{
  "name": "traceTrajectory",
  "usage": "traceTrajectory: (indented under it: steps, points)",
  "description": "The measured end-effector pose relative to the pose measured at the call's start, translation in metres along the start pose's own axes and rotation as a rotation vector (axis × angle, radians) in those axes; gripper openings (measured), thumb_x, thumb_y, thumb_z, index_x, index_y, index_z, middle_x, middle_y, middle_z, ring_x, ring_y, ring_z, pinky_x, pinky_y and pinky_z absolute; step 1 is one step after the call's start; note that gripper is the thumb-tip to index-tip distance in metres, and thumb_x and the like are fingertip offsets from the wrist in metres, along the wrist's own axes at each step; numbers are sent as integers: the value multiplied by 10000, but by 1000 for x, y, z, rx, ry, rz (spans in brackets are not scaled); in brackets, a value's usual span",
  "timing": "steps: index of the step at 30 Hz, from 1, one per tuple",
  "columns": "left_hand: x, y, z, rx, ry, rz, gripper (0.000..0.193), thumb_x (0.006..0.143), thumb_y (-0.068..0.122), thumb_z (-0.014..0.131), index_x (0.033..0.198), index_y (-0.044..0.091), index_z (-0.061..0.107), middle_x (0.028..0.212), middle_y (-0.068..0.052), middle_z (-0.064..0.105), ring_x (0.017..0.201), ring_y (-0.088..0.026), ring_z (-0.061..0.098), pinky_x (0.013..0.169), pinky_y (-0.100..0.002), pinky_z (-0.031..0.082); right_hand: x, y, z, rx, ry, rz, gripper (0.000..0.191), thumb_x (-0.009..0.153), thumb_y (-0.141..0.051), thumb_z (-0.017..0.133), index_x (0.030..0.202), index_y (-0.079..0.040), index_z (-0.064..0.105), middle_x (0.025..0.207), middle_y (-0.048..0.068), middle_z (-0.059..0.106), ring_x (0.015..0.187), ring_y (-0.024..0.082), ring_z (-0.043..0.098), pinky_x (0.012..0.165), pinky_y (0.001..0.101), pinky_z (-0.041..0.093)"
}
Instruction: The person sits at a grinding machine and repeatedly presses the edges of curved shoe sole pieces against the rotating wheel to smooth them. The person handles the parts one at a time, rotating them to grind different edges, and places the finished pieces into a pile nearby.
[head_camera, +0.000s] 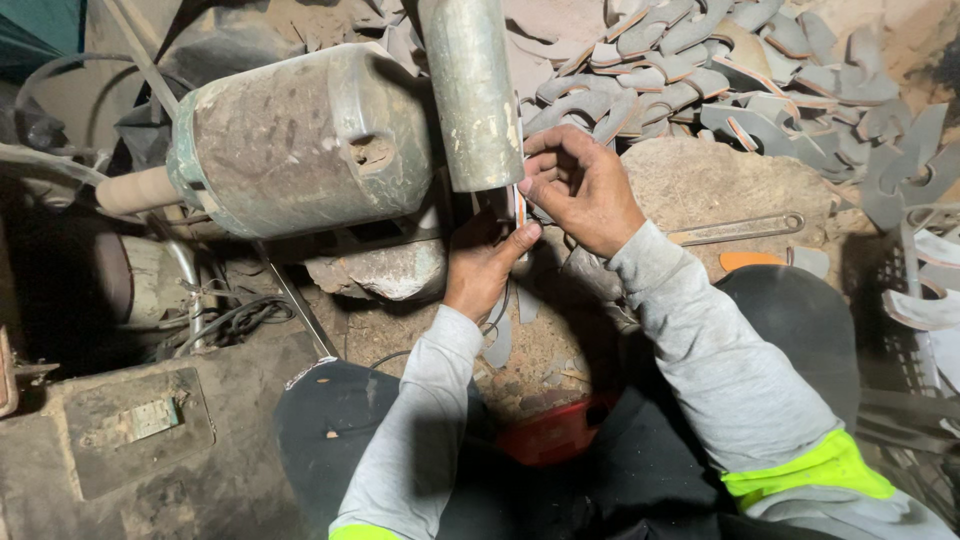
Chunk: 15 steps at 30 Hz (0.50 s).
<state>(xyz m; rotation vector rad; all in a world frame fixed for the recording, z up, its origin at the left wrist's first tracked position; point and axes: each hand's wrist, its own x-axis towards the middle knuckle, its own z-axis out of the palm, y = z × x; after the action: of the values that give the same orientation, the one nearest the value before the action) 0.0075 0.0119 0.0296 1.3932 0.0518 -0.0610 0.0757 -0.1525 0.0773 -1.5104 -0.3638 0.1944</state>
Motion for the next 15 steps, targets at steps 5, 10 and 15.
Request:
traceTrajectory:
  steps: [5, 10, 15]
  points:
    - [-3, -9, -1, -46, -8, 18, 432, 911, 154, 803, 1281, -24, 667, 1212, -85, 706, 1098, -160, 646, 973, -290, 528, -5, 4, 3, 17, 0, 27, 337, 933, 27, 718, 1244, 21, 589, 1022, 47, 671, 903, 72, 652, 805, 220, 568]
    - [-13, -22, 0, -175, -9, -66, 576, 871, 89, 784, 1386, -37, 560, 1337, -80, 649, 1216, -158, 622, 990, -297, 526, -14, 13, 2, -10, -28, 14, 335, 927, 32, 715, 1235, 17, 582, 1011, 40, 676, 906, 73, 650, 828, 228, 569]
    - [-26, -33, 2, -216, -57, -56, 660, 904, 67, 780, 1486, -64, 499, 1351, -143, 635, 1215, -191, 615, 1011, -307, 533, -23, 25, 0, -10, -63, 7, 320, 921, 27, 720, 1210, 11, 585, 1009, 38, 675, 924, 69, 649, 850, 234, 577]
